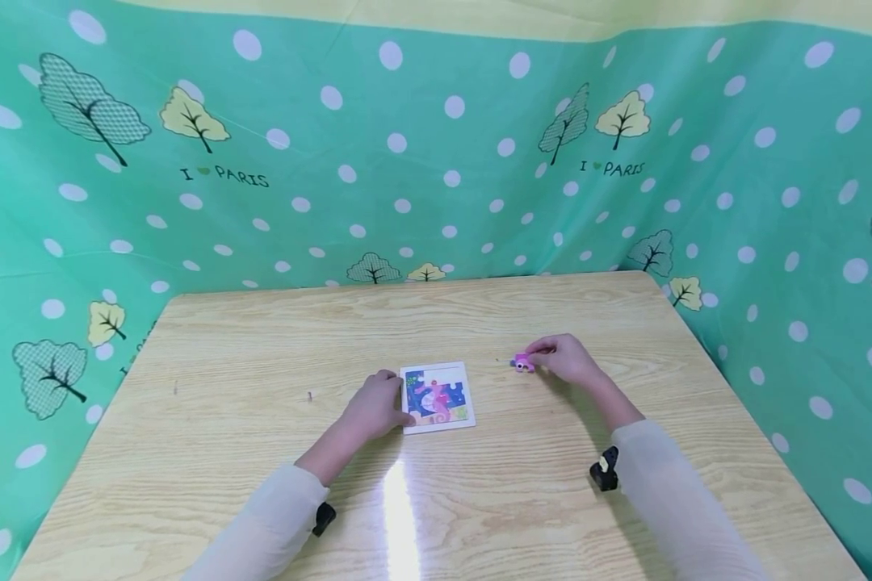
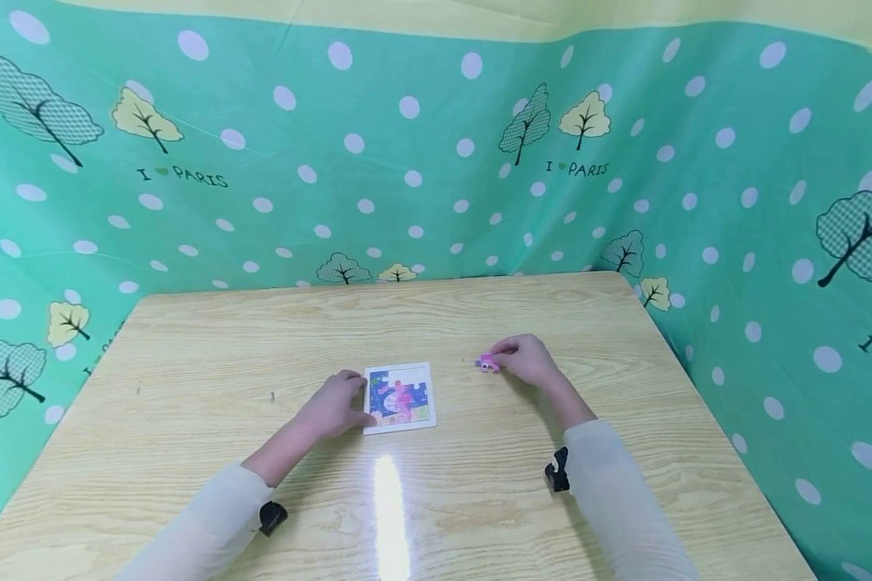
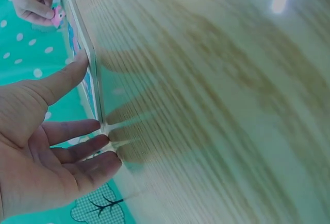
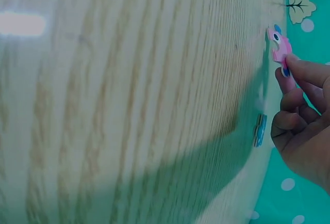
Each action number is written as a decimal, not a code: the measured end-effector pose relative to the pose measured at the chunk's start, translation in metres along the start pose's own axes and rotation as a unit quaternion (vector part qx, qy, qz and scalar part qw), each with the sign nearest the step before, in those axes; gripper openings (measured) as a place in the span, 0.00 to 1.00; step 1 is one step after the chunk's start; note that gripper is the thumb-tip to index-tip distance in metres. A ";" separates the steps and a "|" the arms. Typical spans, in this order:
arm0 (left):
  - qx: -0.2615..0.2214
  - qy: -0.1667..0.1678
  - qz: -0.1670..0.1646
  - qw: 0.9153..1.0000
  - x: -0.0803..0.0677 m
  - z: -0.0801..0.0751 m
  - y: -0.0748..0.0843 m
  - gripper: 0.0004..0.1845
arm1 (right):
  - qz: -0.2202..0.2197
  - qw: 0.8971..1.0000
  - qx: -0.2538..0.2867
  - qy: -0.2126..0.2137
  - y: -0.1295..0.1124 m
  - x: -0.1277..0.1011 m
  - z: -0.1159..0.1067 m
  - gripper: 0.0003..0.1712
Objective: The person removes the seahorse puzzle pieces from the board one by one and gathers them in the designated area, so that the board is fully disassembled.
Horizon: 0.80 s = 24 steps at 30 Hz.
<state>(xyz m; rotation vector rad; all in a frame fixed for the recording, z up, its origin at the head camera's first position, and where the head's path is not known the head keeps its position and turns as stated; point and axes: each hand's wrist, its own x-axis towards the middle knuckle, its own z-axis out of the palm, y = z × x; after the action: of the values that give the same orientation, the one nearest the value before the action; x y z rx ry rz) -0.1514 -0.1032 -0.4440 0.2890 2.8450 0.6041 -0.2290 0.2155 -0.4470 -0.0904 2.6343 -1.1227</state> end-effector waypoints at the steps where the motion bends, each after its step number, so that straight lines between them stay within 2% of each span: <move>1: 0.007 0.004 0.001 1.000 -0.001 0.000 0.000 0.38 | 0.001 1.000 -0.005 0.003 0.000 0.000 -0.001 0.13; 7: 0.031 0.016 -0.003 0.999 -0.004 0.000 0.001 0.36 | 0.003 1.000 -0.023 0.012 0.004 0.002 -0.003 0.13; 14: 0.016 0.017 -0.007 1.000 -0.008 0.001 0.002 0.34 | -0.001 0.999 -0.034 0.015 0.006 0.004 -0.007 0.13; 24: 0.022 0.035 0.019 0.999 -0.011 0.005 0.003 0.29 | -0.009 0.996 -0.083 0.030 0.017 0.009 -0.009 0.14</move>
<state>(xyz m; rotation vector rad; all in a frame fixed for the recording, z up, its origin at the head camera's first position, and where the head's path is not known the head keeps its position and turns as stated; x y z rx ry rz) -0.1394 -0.1009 -0.4457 0.3359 2.9285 0.5692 -0.2397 0.2319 -0.4553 -0.1170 2.7816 -0.9230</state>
